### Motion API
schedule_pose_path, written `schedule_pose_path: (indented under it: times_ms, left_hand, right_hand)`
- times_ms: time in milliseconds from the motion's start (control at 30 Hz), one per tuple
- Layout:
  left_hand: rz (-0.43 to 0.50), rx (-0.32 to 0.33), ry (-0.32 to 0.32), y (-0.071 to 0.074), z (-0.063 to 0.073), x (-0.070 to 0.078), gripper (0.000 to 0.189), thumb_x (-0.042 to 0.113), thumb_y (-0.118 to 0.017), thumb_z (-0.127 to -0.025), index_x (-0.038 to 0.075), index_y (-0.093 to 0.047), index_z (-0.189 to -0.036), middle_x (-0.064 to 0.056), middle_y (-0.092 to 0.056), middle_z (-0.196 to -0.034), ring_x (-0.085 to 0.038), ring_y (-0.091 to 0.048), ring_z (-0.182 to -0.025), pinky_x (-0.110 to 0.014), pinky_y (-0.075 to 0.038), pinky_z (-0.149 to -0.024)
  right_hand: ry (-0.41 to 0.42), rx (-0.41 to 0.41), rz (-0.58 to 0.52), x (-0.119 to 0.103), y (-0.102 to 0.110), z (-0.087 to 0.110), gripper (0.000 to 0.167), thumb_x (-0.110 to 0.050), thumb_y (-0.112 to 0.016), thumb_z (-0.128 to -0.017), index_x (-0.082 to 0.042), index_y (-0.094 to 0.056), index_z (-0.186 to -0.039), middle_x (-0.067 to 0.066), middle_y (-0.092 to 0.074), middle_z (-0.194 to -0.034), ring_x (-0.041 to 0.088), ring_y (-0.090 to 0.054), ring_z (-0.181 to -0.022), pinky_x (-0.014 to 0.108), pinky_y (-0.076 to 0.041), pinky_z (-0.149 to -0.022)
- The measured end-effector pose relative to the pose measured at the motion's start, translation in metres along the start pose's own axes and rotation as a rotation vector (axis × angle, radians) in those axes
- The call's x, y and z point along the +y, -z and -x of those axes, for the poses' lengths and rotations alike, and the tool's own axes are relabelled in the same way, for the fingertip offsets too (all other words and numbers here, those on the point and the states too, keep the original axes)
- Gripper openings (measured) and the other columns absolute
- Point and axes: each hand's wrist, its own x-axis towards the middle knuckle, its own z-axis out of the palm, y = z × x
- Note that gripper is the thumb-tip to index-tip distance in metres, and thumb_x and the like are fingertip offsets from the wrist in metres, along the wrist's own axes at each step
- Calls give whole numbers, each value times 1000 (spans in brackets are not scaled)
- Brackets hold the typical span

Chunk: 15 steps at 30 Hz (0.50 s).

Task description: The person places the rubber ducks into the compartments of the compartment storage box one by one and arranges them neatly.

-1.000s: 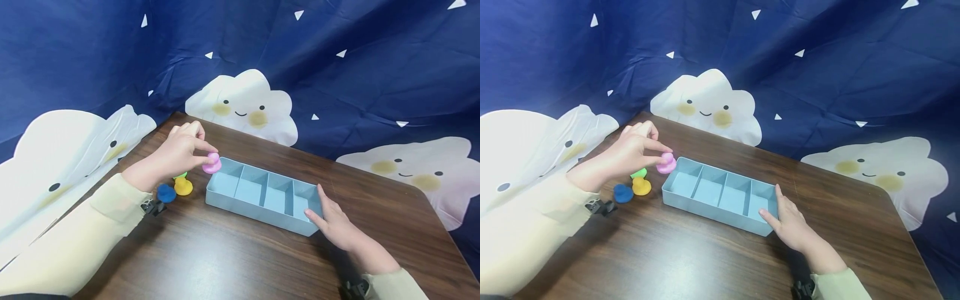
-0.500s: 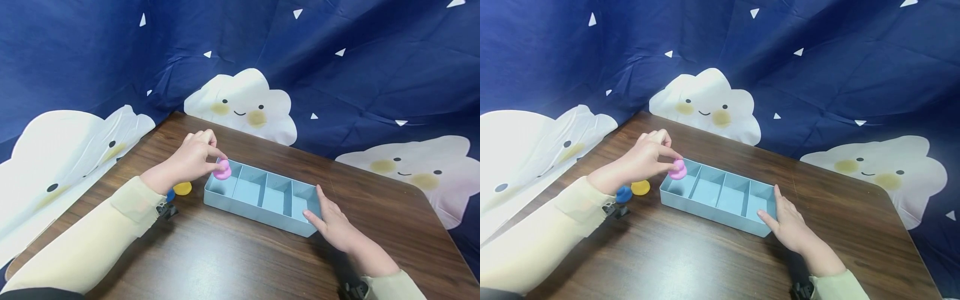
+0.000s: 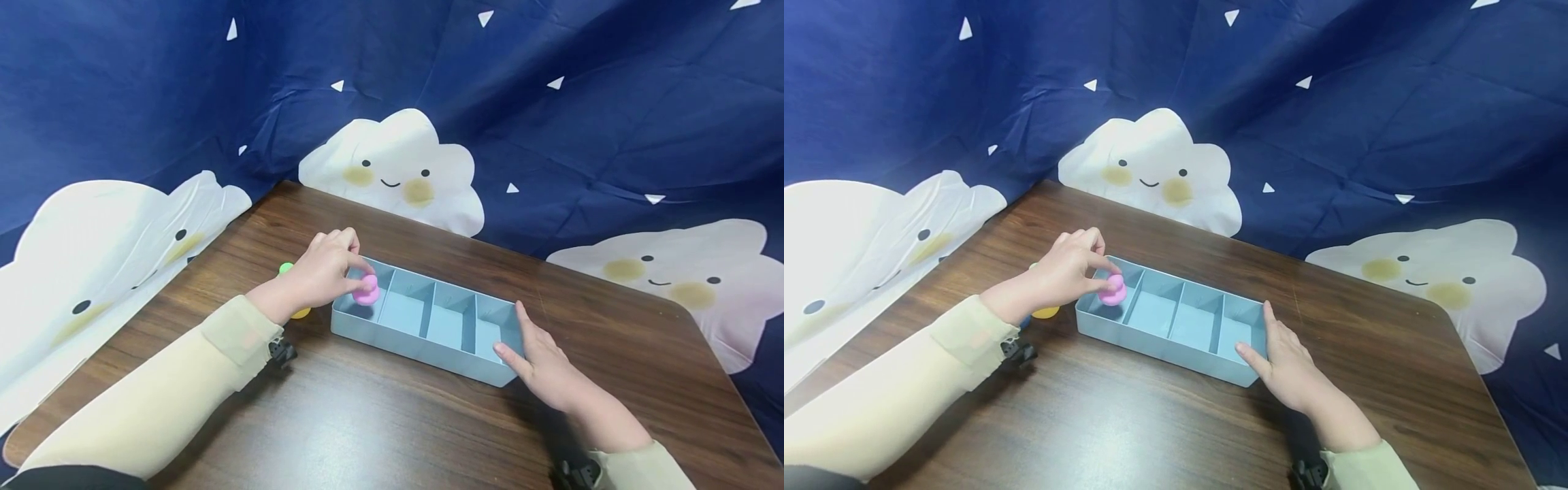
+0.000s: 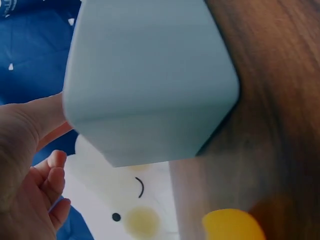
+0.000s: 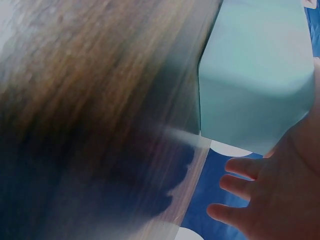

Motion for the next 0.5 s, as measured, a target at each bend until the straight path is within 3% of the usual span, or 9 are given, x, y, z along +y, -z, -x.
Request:
schedule_pose_path:
  times_ms: [500]
  left_hand:
    - [-54, -59, 115, -15, 1, -2, 23, 42, -79, -84, 24, -81, -99, 1, -40, -86, -19, -37, -84, -41, -26, -80]
  right_hand:
    - [-23, -26, -33, -1, 1, 0, 89, -45, -47, -103, -6, 12, -156, 33, -8, -157, 56, -13, -139, 73, -17, -101]
